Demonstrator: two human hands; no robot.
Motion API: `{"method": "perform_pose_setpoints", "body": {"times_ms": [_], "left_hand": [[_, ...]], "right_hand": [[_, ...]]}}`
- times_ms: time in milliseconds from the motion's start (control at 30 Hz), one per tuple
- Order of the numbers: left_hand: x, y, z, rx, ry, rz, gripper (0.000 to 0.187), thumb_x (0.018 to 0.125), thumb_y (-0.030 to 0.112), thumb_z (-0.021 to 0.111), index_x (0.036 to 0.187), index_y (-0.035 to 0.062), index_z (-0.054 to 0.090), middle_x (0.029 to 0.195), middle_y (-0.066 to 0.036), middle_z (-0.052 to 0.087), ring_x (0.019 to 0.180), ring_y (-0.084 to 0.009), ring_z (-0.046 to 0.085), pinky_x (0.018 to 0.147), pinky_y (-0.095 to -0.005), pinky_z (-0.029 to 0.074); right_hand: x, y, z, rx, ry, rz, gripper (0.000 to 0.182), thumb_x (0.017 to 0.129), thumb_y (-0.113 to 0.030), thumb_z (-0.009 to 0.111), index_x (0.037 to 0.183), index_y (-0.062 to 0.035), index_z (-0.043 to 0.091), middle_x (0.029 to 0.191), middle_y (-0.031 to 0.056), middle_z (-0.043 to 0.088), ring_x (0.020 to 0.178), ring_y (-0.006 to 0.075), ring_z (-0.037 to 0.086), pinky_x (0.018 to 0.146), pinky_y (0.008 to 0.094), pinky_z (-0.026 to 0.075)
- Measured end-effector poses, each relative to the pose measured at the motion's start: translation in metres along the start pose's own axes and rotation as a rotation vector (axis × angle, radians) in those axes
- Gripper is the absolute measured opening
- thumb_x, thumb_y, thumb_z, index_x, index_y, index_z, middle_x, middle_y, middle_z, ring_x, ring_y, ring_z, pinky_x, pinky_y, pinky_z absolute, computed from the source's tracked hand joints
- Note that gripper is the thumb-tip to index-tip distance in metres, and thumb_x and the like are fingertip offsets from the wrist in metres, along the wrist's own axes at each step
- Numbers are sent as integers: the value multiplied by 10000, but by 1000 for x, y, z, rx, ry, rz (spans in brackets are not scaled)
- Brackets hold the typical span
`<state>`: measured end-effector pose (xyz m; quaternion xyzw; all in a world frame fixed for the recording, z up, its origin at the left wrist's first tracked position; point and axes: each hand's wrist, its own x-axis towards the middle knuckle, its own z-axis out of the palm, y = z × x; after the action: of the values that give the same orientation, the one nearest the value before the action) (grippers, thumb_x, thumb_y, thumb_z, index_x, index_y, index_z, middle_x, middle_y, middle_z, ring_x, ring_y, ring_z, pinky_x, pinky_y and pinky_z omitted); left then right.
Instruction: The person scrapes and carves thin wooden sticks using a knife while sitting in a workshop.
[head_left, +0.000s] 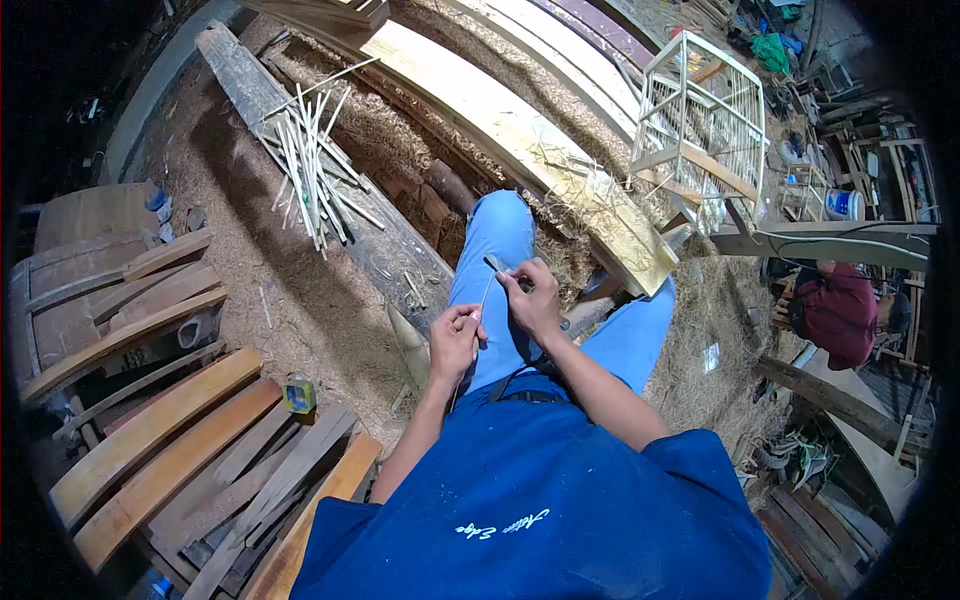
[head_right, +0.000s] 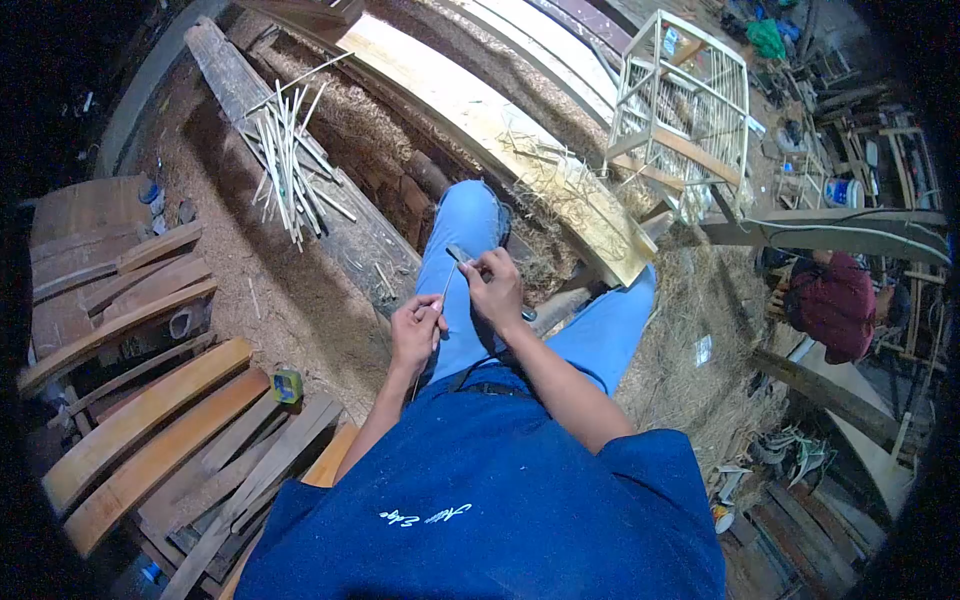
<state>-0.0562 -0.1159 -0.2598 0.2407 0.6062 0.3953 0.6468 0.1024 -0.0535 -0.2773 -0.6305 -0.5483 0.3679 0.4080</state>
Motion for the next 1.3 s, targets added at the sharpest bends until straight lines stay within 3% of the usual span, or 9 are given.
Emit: {"method": "perform_pose_setpoints", "body": {"times_ms": [367, 533, 833, 1100, 1300], "left_hand": [[60, 12, 28, 83, -29, 106, 167, 1031, 137, 595, 1079, -21, 625, 672, -49, 655, 446, -79, 524, 388, -229, 372], [43, 9, 22, -13, -23, 102, 175, 1022, 125, 609, 1108, -26, 632, 655, -27, 636, 428, -59, 483, 379, -218, 349], [-4, 2, 0, -38, 0, -17, 208, 1004, 129, 637, 1138, -29, 644, 644, -29, 630, 408, -58, 458, 375, -229, 337], [35, 24, 20, 63, -39, 64, 204, 1007, 132, 635, 1166, 5, 630, 653, -59, 646, 392, -67, 466, 351, -235, 324], [33, 23, 29, 93, 70, 70, 189, 1006, 117, 624, 1168, 25, 649, 670, -80, 685, 384, -64, 473, 343, -230, 329]], "right_hand": [[6, 3, -10, 37, -83, -31, 203, 820, -140, 811, 811, 0, 665, 805, 123, 595, 693, 259, 657, 615, 361, 506], [2, 2, -4, -7, -39, -78, 193, 822, -122, 798, 793, -3, 649, 804, 131, 594, 696, 289, 639, 635, 391, 494], [5, -6, -2, -50, -24, 22, 210, 835, -146, 781, 783, -3, 637, 785, 134, 579, 718, 298, 624, 650, 409, 481], [10, 1, -3, 43, -47, -27, 187, 833, -137, 783, 805, 4, 663, 794, 123, 586, 681, 252, 626, 623, 372, 495], [10, 1, -4, 34, -46, -12, 189, 826, -142, 793, 800, 4, 675, 787, 124, 588, 681, 259, 632, 613, 376, 490]]}}
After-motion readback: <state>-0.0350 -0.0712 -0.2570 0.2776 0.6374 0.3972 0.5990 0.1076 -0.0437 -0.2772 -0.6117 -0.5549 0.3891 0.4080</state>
